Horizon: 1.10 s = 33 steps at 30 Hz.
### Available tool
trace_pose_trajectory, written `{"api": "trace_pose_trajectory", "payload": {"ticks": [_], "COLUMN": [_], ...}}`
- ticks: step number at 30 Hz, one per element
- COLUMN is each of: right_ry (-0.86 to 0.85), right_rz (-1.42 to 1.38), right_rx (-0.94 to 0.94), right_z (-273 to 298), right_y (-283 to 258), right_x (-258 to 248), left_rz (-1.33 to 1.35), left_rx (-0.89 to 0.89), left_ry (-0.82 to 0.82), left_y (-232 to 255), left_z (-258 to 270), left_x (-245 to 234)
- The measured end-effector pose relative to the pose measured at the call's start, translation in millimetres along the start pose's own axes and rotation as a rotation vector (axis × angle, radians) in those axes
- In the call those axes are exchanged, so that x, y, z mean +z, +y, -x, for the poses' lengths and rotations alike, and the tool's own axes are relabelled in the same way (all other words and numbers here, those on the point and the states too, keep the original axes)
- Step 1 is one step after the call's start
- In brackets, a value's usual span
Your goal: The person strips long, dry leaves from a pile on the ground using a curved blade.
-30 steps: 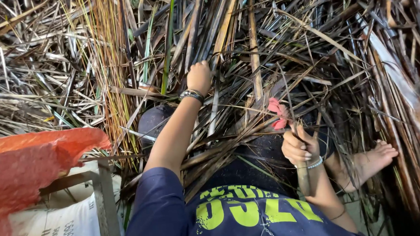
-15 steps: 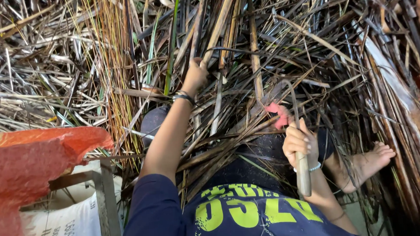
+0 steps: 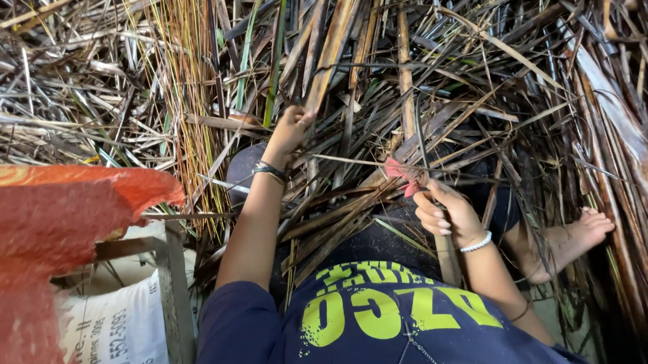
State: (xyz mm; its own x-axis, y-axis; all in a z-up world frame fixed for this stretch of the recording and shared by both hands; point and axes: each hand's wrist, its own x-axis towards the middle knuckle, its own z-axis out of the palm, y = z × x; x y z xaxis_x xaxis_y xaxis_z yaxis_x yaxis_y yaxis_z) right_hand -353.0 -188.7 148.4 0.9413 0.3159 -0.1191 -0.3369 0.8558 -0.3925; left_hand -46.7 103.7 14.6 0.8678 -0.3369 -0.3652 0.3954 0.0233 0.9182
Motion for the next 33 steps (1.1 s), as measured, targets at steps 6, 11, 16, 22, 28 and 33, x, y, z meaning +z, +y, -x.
{"api": "trace_pose_trajectory", "payload": {"ticks": [6, 11, 16, 22, 28, 33], "right_ry": [0.197, 0.157, 0.100, 0.072, 0.078, 0.013], "right_rz": [0.446, 0.501, 0.586, 0.500, 0.419, 0.396], "right_rx": [-0.019, 0.005, -0.012, 0.036, 0.070, 0.125], "right_z": [7.0, 0.7, -16.8, -30.3, -28.8, -21.1], "right_y": [4.0, 16.7, 17.9, 26.3, 26.3, 15.7], "right_x": [25.0, 32.9, 85.5, 76.5, 60.0, 92.6], "left_rz": [-1.425, 0.223, -0.077, -0.456, -0.365, -0.374], "left_rx": [0.424, -0.271, -0.013, 0.150, 0.058, 0.067], "left_ry": [0.480, -0.070, -0.037, -0.256, -0.415, -0.465], "left_y": [71.8, 128.1, 58.1, 109.4, 115.5, 115.9], "left_z": [88.4, 169.7, 189.9, 257.1, 259.4, 258.2], "left_x": [12.1, 55.4, 85.4, 122.0, 115.7, 123.1]}}
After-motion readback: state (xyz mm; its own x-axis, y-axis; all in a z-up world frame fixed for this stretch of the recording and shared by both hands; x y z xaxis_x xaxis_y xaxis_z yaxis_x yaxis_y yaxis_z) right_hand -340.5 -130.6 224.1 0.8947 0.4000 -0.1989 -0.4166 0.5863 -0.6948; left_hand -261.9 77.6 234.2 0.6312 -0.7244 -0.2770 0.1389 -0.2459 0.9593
